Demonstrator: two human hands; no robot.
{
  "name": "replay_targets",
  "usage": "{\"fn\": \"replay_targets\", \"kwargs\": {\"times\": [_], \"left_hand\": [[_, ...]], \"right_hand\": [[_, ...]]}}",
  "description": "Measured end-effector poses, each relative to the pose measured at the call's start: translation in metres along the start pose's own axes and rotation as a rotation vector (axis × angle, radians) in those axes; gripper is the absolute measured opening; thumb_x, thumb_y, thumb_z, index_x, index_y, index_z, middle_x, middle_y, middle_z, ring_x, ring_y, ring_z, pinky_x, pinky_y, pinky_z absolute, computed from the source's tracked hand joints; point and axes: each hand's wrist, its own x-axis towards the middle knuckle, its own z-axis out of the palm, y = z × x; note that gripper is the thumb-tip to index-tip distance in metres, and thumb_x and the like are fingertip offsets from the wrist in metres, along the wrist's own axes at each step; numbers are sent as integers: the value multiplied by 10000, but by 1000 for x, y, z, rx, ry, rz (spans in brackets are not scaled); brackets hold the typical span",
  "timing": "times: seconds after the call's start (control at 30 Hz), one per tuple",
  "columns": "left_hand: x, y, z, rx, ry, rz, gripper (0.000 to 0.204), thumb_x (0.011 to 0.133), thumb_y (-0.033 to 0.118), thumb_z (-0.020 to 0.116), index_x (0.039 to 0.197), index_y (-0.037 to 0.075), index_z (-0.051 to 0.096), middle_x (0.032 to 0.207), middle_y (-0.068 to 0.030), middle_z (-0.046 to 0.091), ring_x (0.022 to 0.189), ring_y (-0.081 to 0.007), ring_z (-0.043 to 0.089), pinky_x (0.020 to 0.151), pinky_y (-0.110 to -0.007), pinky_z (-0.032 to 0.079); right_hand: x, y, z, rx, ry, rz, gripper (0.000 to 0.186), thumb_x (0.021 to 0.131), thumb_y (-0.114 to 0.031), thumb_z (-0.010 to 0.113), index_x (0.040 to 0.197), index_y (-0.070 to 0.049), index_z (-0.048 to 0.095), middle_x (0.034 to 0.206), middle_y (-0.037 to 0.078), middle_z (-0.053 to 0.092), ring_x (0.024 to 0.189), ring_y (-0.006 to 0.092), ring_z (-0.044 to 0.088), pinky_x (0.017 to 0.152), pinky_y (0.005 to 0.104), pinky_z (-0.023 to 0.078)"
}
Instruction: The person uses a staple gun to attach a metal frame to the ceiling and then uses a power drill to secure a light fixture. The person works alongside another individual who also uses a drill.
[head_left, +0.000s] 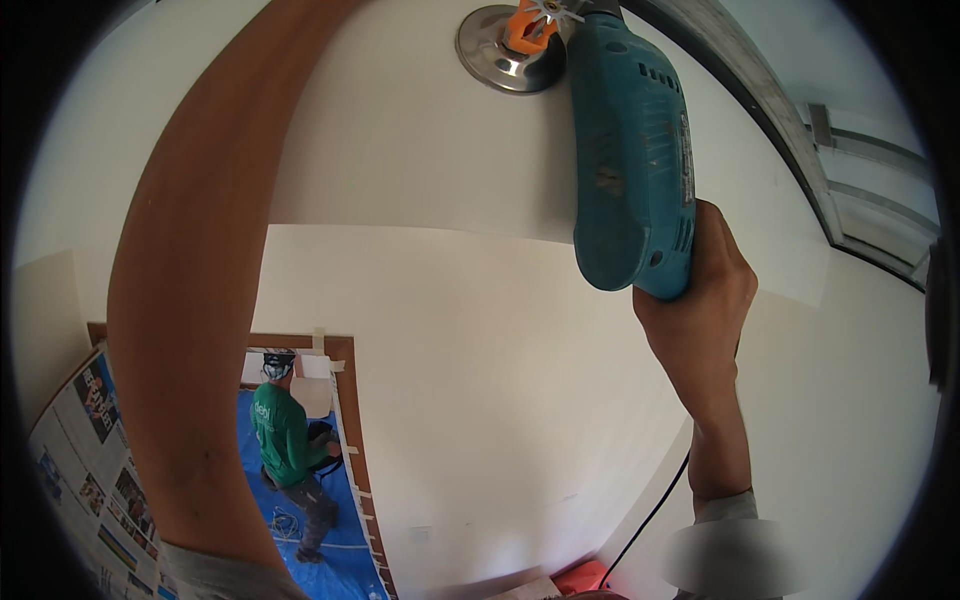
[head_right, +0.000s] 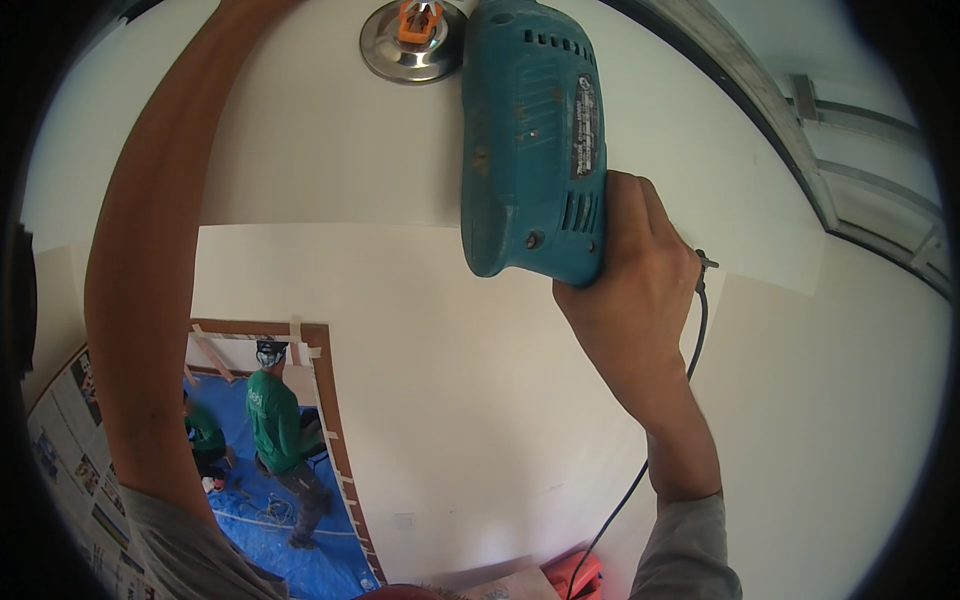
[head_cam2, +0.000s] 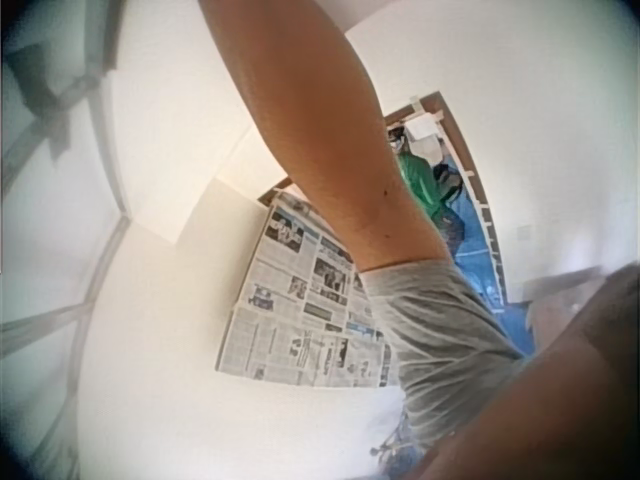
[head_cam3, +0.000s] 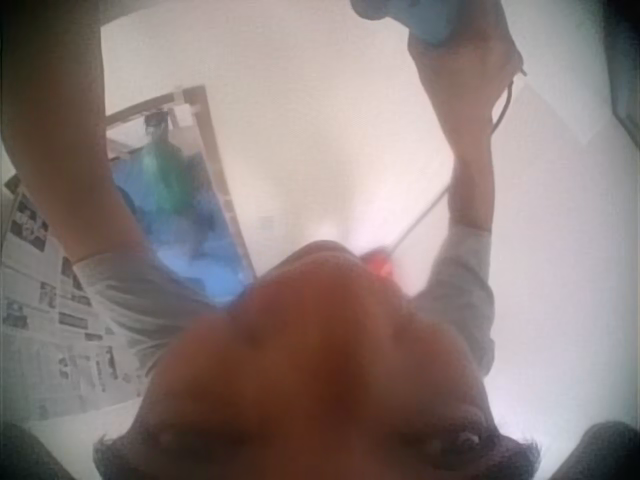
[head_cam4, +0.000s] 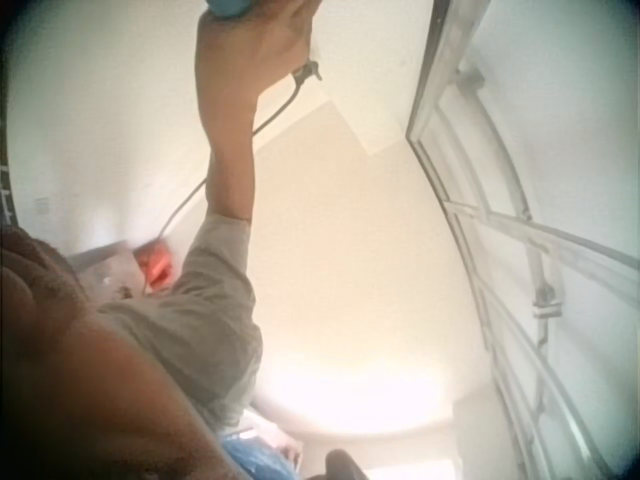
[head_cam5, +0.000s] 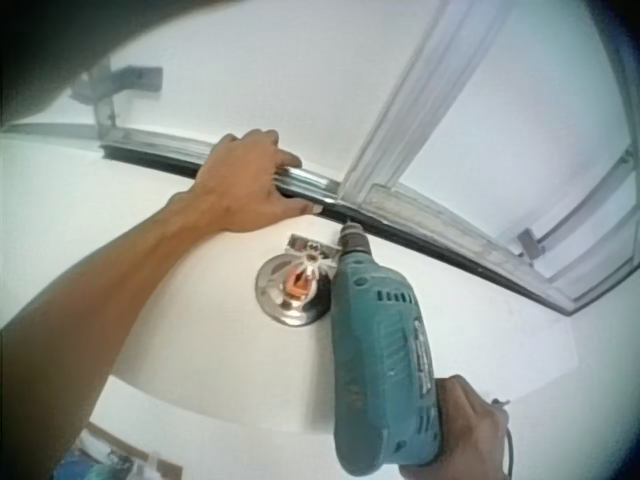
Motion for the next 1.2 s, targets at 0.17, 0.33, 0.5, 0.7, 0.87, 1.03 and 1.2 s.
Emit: {"fn": "replay_targets", "kwargs": {"times": [0.17, 0.33, 0.5, 0.7, 0.87, 1.03, 1.2], "left_hand": [[4, 5, -1, 0, -50, -27, 705, 841, 588, 748, 1279, 37, 705, 1156, -197, 644, 1101, -309, 584, 1020, -474, 444], [3, 5, -2, -3, -64, -47, 711, 844, 595, 750, 1300, 52, 696, 1152, -177, 644, 1097, -293, 578, 1021, -477, 445], [2, 1, -2, 13, -53, -38, 715, 851, 606, 739, 1299, 52, 695, 1164, -177, 641, 1110, -298, 579, 1022, -474, 446], [-4, 2, 0, 23, 11, -20, 728, 838, 615, 746, 1290, 45, 700, 1157, -191, 645, 1102, -303, 587, 1008, -474, 453], [-5, 2, 0, -3, -5, -17, 699, 831, 581, 767, 1257, 29, 716, 1142, -192, 653, 1067, -304, 598, 985, -473, 462], [1, 1, -3, -20, -26, -44, 687, 827, 569, 775, 1246, 28, 722, 1135, -187, 658, 1046, -303, 601, 970, -468, 471], [2, 3, 0, -3, -73, -116, 686, 823, 572, 779, 1247, 35, 723, 1133, -181, 660, 1045, -296, 599, 967, -468, 474]], "right_hand": [[0, 2, -3, 3, -14, 27, 361, 697, -48, 840, 948, -19, 582, 779, 91, 618, 573, 241, 648, 542, 342, 503], [1, 0, -3, 16, -18, 24, 351, 697, -28, 826, 954, -14, 586, 783, 91, 624, 575, 238, 656, 546, 339, 509], [0, -3, -3, 8, -18, 23, 351, 692, -18, 817, 956, -15, 587, 782, 92, 625, 580, 238, 661, 550, 339, 514], [0, -3, -4, 15, -34, 21, 351, 689, -14, 814, 957, -15, 587, 788, 91, 627, 592, 236, 669, 564, 335, 527], [-1, -1, -2, 18, -15, -8, 405, 680, -10, 817, 1027, -7, 609, 812, 88, 630, 610, 230, 677, 578, 329, 539], [-1, -3, -2, 2, -20, -3, 465, 683, -12, 820, 1102, -2, 618, 862, 91, 642, 629, 223, 689, 580, 327, 541], [-2, -5, 0, 26, -10, -8, 435, 685, -19, 825, 1066, -4, 616, 860, 89, 647, 629, 225, 691, 578, 327, 542]]}}
